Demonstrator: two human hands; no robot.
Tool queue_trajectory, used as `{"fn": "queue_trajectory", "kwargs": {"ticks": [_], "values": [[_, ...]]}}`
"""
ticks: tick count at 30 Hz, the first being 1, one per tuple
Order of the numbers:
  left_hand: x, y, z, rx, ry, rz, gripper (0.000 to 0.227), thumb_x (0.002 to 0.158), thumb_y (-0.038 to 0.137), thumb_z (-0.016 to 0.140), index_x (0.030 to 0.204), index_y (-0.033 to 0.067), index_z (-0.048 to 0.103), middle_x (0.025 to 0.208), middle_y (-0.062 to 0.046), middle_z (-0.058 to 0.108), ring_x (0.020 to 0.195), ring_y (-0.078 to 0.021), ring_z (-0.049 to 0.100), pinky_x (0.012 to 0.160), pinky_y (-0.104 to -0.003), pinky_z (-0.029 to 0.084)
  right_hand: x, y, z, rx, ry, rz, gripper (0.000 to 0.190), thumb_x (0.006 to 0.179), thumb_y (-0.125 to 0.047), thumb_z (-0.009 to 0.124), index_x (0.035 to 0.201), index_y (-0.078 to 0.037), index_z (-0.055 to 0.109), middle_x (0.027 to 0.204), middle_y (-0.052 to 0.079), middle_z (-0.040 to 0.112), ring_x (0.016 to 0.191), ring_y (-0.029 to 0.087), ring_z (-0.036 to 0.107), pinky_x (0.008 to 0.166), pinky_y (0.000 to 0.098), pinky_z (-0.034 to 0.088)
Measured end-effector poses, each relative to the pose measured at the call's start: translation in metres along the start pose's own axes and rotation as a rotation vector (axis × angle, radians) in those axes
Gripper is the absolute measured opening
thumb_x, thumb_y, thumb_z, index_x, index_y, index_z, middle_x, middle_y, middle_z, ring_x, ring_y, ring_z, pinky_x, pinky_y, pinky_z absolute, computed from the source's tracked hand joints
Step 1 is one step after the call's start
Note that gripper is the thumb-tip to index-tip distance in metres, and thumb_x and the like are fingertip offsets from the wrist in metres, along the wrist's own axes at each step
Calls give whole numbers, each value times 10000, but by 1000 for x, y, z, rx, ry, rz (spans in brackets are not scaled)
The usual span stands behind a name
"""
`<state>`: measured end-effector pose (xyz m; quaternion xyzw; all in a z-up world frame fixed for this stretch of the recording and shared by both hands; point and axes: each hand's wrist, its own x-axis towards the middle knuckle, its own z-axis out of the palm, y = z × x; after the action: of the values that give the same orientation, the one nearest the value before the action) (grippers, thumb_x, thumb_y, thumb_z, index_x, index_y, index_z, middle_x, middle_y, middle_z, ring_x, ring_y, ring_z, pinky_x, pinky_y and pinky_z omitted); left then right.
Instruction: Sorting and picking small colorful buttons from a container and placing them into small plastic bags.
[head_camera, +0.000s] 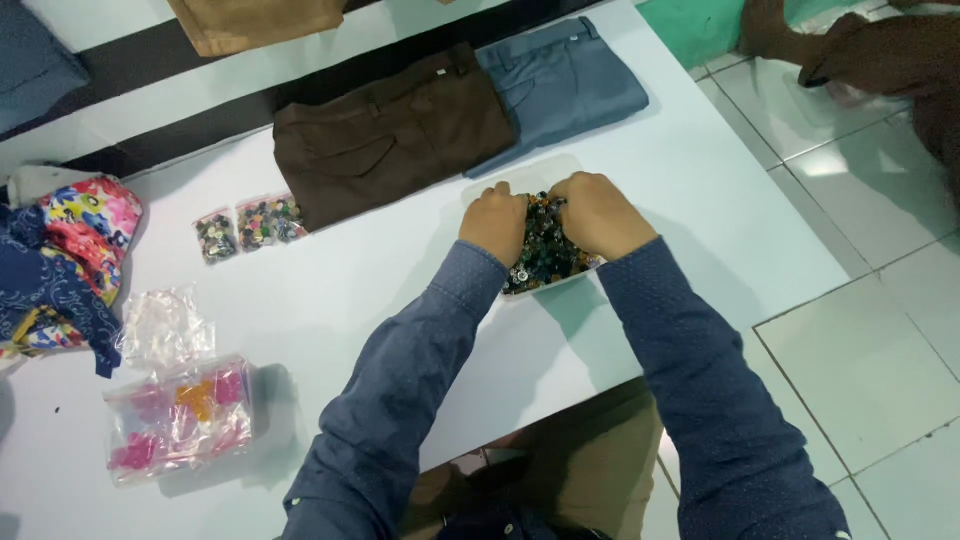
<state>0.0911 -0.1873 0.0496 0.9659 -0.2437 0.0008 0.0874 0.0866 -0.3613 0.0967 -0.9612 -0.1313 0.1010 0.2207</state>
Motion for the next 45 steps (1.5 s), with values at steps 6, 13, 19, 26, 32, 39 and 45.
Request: {"fn": "queue_trajectory", "kwargs": {"ticks": [6, 13, 19, 26, 32, 39, 45], "values": [[37, -16, 73, -13, -17, 9, 292, 912, 8, 607, 1181, -43, 708, 1000, -220, 664, 913, -364, 716, 764, -493, 634, 7, -27, 24, -39, 52, -11, 312, 970, -21, 464, 1183, 112, 651, 1068, 315, 689, 1067, 452, 687, 892, 539, 580], [2, -15, -31, -356, -48, -84, 388, 885, -68, 535, 1224, -18, 719, 999, -227, 729, 950, -413, 744, 784, -475, 642, 5, -3, 13, -225, 65, -97, 268, 862, 62, 625, 1096, 15, 746, 950, 203, 679, 936, 375, 716, 799, 417, 607], [-29, -23, -40, -369, 100, -42, 419, 920, -94, 492, 1222, 52, 743, 951, -175, 744, 943, -379, 744, 785, -458, 637, -30, -44, 8, 56, -27, -129, 366, 815, 63, 641, 1171, 120, 700, 1122, 316, 662, 1093, 493, 651, 911, 556, 555], [-30, -7, -17, 136, 17, 1, 250, 817, 94, 771, 1066, 116, 789, 834, -77, 738, 873, -272, 706, 886, -415, 475, -9, -17, 32, -142, 106, -116, 264, 880, 84, 561, 1019, -1, 769, 881, 186, 702, 831, 343, 728, 679, 407, 607], [-17, -1, -21, -201, 19, -108, 253, 891, 71, 673, 1125, 49, 767, 884, -130, 755, 881, -289, 730, 836, -386, 534, -18, -11, 20, 50, 227, -112, 254, 888, 58, 626, 1105, 26, 752, 937, 199, 682, 837, 336, 714, 674, 384, 603], [7, 6, -22, -773, 12, -279, 253, 926, 205, 652, 1046, 36, 798, 874, -172, 779, 889, -348, 767, 796, -431, 613, -23, -6, 24, 404, 390, -133, 403, 869, 94, 601, 1261, 15, 649, 928, 188, 691, 728, 242, 661, 602, 380, 541], [17, -17, -8, -633, 174, -277, 166, 800, 169, 713, 932, 134, 808, 789, -71, 778, 856, -316, 765, 742, -442, 626, -19, -9, 16, 367, 274, -125, 445, 819, -9, 735, 1260, -22, 683, 943, 159, 728, 741, 244, 698, 607, 385, 561]]}}
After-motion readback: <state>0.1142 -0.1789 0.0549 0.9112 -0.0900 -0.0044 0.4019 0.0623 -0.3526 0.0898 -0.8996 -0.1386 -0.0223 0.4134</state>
